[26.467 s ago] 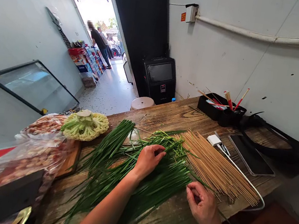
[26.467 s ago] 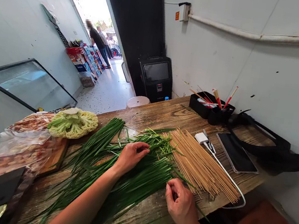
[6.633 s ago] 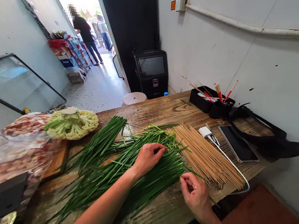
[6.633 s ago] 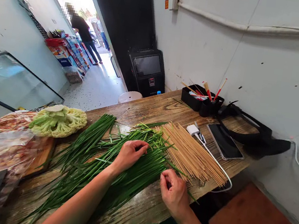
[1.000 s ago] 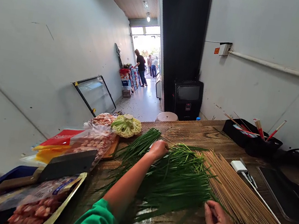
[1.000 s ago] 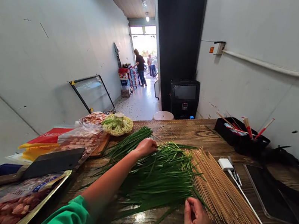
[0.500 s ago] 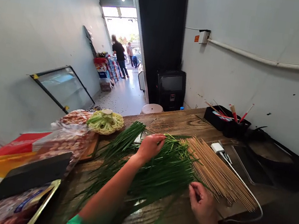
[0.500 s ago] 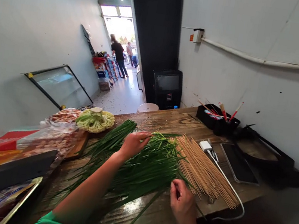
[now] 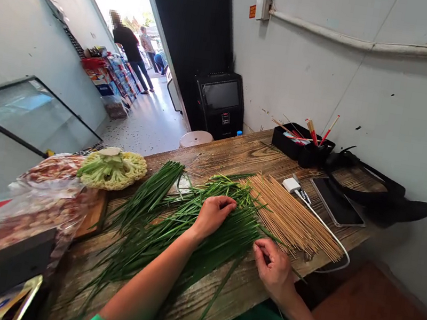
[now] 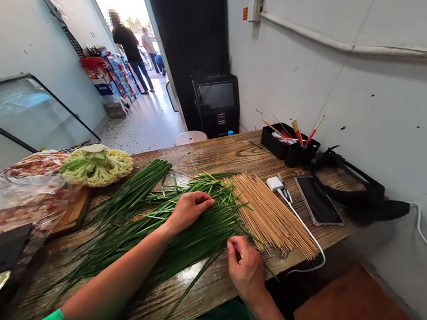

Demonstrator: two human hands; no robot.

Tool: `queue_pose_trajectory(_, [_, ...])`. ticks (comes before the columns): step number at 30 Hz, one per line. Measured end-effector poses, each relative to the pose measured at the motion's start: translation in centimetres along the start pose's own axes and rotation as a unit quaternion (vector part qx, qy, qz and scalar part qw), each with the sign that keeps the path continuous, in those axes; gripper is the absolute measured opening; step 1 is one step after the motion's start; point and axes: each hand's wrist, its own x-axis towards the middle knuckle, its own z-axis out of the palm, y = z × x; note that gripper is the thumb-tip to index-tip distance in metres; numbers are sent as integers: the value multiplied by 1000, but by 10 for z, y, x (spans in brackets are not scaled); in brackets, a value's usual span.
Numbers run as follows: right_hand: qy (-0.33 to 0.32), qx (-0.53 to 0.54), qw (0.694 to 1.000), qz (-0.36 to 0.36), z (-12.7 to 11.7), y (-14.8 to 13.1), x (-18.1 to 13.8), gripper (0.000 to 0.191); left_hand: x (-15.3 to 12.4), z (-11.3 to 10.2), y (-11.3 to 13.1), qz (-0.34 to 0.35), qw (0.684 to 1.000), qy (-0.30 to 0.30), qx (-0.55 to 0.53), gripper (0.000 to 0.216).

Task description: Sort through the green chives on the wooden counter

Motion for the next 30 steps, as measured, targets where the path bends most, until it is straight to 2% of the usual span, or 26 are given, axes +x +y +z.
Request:
queue_pose_trajectory(3, [-5, 2, 1000, -2, -1, -1, 1, 19, -1, 1, 1, 3, 1000, -23, -17, 22])
queue_pose_trajectory(11, [-4, 3, 1000, -4, -2, -1, 0, 19, -2, 3, 5, -13, 1000, -19, -14, 20])
queue_pose_trajectory(30, [5, -12, 1000, -22, -2, -2, 2, 23, -2, 7, 2, 13, 1000, -7, 10, 18])
